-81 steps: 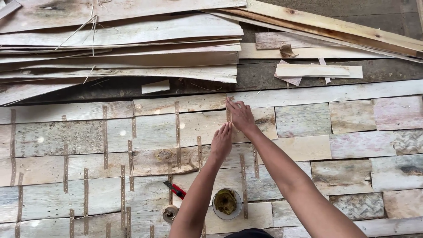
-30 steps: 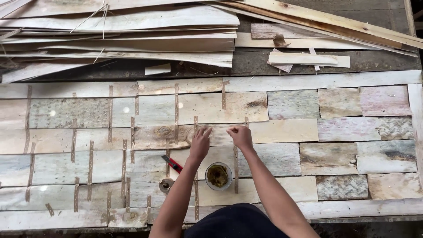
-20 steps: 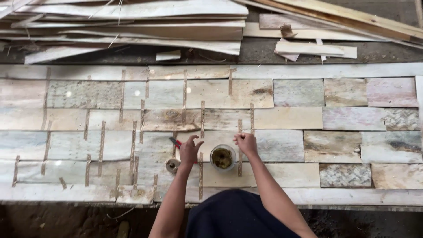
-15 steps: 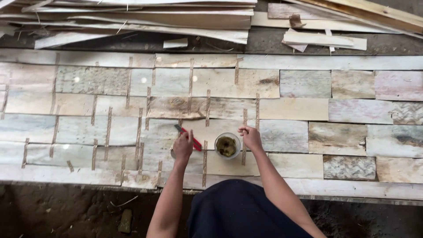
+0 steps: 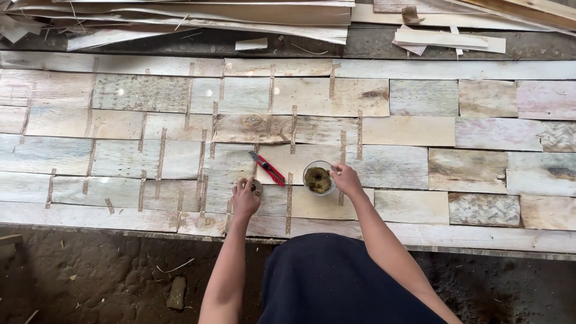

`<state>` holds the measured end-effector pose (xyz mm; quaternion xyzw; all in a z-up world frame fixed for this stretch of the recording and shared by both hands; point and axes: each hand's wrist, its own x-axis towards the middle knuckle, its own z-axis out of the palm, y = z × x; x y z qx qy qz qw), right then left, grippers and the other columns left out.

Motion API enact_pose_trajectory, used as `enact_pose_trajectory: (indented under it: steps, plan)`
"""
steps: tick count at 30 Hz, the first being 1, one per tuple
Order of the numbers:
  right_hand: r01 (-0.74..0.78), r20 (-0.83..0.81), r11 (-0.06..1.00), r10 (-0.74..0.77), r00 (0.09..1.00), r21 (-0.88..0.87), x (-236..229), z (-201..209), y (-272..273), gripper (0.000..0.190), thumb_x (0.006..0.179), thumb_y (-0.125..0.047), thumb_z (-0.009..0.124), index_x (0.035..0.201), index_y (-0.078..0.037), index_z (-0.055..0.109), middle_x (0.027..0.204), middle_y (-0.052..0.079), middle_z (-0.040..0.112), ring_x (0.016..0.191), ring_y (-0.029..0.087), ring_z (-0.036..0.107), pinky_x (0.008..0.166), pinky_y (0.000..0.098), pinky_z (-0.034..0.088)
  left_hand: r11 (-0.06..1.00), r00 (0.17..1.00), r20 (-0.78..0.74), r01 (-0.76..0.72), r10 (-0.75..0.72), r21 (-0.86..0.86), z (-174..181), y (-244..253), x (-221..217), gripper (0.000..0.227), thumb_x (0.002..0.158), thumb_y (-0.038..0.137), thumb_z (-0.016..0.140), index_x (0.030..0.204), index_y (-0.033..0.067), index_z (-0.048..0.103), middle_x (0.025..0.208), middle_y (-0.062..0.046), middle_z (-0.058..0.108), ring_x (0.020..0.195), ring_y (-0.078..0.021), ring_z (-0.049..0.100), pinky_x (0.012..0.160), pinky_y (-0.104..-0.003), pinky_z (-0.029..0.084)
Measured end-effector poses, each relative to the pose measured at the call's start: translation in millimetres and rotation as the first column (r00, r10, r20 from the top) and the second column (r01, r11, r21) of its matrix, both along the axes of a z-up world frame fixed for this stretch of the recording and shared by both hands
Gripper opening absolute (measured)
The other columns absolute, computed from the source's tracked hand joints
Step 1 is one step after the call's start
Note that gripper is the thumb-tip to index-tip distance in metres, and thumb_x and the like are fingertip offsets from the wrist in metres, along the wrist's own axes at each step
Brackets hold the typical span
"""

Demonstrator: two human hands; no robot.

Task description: Applying thin decorative wood strips over the seams of a wooden tiled panel using adhesive.

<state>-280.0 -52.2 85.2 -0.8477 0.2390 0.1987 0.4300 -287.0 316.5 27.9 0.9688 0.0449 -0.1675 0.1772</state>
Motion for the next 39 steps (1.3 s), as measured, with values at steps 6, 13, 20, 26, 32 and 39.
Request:
enact_pose_trajectory:
  steps: [6,13,20,26,32,39]
  plan:
    - [-0.03,-0.001,0.999,0.03,1.0,-0.039,-4,-31,-4,0.042,0.093,-0.032,0.064,0.13,-0.015,0.072,0.126,0.008,0.074,0.122,0.037,0.065,0.104,0.0495,0.052,0.999,1.0,0.001,0.031,-0.031,-0.027,-10,7,3,0.078,0.077,0.008,0.075,0.147,0.0258,0.047,0.141,-0.004,0.043,0.127,-0.0356,0.05,0.098,-0.054,0.055]
    - [-0.029,0.019,0.993,0.032,0.999,-0.114,-15,-17,4,0.042,0.093,-0.03,0.063,0.131,-0.014,0.072,0.127,0.011,0.073,0.126,0.037,0.063,0.107,0.049,0.05,0.978,0.997,0.019,-0.065,0.07,-0.196,16,-3,3,0.078,0.069,0.014,0.079,0.139,0.0229,0.047,0.141,-0.01,0.045,0.125,-0.0412,0.053,0.098,-0.059,0.054]
    - [0.03,0.286,0.984,0.022,0.958,-0.178,-25,-1,15,0.031,0.088,-0.023,0.07,0.117,-0.011,0.074,0.119,0.014,0.066,0.119,0.037,0.065,0.107,0.0452,0.049,0.92,0.998,0.041,-0.024,0.043,-0.391,1,-23,-3,0.076,0.066,0.026,0.08,0.136,0.0152,0.051,0.128,-0.014,0.054,0.118,-0.0469,0.06,0.097,-0.058,0.054]
    - [-0.083,0.487,0.981,0.159,0.859,-0.173,-26,-10,37,0.016,0.091,-0.012,0.07,0.106,-0.014,0.076,0.108,0.009,0.067,0.112,0.034,0.066,0.101,0.0423,0.052,0.787,1.0,0.024,0.004,0.014,-0.617,17,-44,-11,0.073,0.07,0.021,0.084,0.138,0.023,0.059,0.122,-0.018,0.057,0.107,-0.0448,0.065,0.091,-0.047,0.059]
    - [-0.437,0.573,0.898,0.328,0.751,0.059,-36,48,85,0.029,0.086,-0.009,0.077,0.114,-0.011,0.072,0.115,0.014,0.07,0.106,0.033,0.07,0.088,0.0388,0.059,0.546,0.999,-0.029,-0.017,-0.014,-0.838,44,-75,-18,0.069,0.075,0.008,0.083,0.139,0.0151,0.059,0.125,-0.029,0.049,0.099,-0.0521,0.066,0.086,-0.047,0.061]
    - [-0.481,0.541,0.874,0.37,0.755,0.074,-38,56,84,0.034,0.086,-0.013,0.08,0.118,-0.008,0.07,0.114,0.015,0.067,0.104,0.035,0.07,0.086,0.0369,0.063,0.45,0.996,-0.024,0.018,-0.087,-0.893,24,-85,-22,0.085,0.07,-0.004,0.082,0.148,0.0099,0.051,0.128,-0.031,0.042,0.093,-0.0472,0.066,0.087,-0.049,0.061]
